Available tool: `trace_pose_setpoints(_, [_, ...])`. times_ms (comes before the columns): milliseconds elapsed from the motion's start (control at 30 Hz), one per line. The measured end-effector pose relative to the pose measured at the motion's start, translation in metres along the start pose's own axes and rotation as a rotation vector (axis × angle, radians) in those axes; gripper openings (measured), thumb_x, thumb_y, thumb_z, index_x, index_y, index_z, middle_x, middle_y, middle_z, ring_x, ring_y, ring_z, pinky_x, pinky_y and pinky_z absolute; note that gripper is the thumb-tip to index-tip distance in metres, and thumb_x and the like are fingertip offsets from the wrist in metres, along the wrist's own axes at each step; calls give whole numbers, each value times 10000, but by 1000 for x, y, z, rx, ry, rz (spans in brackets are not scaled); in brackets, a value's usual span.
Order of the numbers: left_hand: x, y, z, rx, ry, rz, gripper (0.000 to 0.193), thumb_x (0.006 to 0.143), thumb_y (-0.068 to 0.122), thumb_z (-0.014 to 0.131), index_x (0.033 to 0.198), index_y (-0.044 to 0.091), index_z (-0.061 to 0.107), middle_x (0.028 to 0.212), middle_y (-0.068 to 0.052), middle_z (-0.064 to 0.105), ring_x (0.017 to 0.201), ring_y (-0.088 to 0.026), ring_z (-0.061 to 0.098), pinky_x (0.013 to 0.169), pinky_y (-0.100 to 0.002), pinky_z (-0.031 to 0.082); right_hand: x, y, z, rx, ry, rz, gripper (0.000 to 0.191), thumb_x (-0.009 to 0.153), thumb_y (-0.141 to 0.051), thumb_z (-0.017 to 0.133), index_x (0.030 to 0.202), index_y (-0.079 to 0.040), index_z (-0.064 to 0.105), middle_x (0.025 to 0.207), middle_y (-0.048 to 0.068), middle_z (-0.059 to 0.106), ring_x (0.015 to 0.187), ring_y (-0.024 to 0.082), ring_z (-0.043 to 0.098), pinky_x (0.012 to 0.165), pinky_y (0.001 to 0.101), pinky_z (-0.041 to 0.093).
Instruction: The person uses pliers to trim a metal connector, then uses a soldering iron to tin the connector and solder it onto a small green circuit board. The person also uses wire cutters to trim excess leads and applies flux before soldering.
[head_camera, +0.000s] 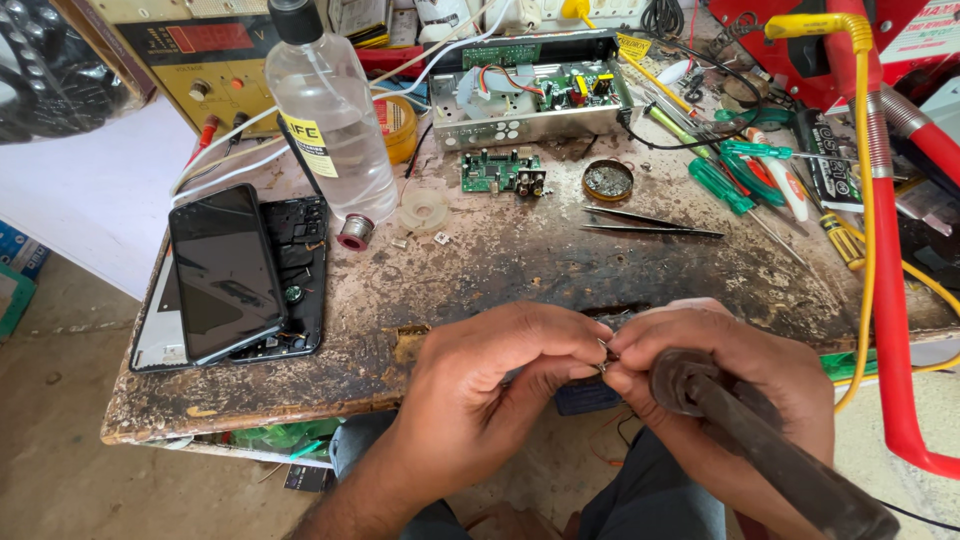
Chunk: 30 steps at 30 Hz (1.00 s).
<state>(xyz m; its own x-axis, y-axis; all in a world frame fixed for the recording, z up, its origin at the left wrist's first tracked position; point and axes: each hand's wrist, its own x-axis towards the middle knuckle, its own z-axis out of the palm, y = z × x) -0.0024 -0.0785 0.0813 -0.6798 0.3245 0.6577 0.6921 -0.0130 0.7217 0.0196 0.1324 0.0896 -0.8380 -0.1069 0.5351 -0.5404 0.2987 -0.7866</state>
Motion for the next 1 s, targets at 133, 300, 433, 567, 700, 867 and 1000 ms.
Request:
trace_pose_setpoints(133, [-1,-1,-3,-35,-28,-15,244,969,-133,615,1142,26,680,1162,-113,737,1064,-215,786,916,-291,673,-1,-2,3,7,16,7,216,786,42,823,950,-33,705,993,101,761,922,144,731,805,265,573])
trace_pose_setpoints(300, [-1,-3,-5,19,-19,13,208,966,-78,682,1138,38,687,1123,-97,750,1050,-213,785,896,-302,656,2,-3,6,-50,26,-68,221,784,40,826,954,-31,703,973,97,758,900,148,737,794,269,576])
trace_pose_setpoints(433, [-2,-4,-3,33,14,29,178,968,-36,727,1121,48,692,1115,-85,758,1054,-211,787,904,-308,643,4,-5,6,-127,48,-150,239,775,46,822,967,-25,700,959,96,753,902,159,739,812,286,581])
trace_pose_setpoints(567, [-3,-5,-2,20,18,-8,171,961,-33,729,1109,46,700,1106,-86,761,1031,-206,789,886,-299,639,3,-7,6,-106,38,-107,229,783,61,807,965,-24,698,969,106,759,918,172,742,820,298,579])
trace_pose_setpoints(700, [-3,-6,-1,8,20,-4,168,961,-35,731,1105,46,701,1115,-87,761,1038,-204,786,892,-297,636,3,-7,6,-82,37,-73,221,793,66,797,969,-25,699,978,114,765,924,176,748,816,296,581])
trace_pose_setpoints(867, [-3,-7,0,-14,24,-48,183,947,-46,731,1104,44,704,1102,-85,766,1015,-194,791,879,-287,640,2,-5,5,-33,17,-77,221,831,67,778,1010,-29,692,1010,117,763,964,185,748,852,302,583])
trace_pose_setpoints(1000, [-4,-8,1,-23,39,-45,201,947,-70,713,1116,38,703,1105,-90,763,1021,-191,787,887,-291,637,0,-4,2,8,-7,-29,222,831,59,774,1014,-30,687,1021,121,765,973,193,752,857,310,592])
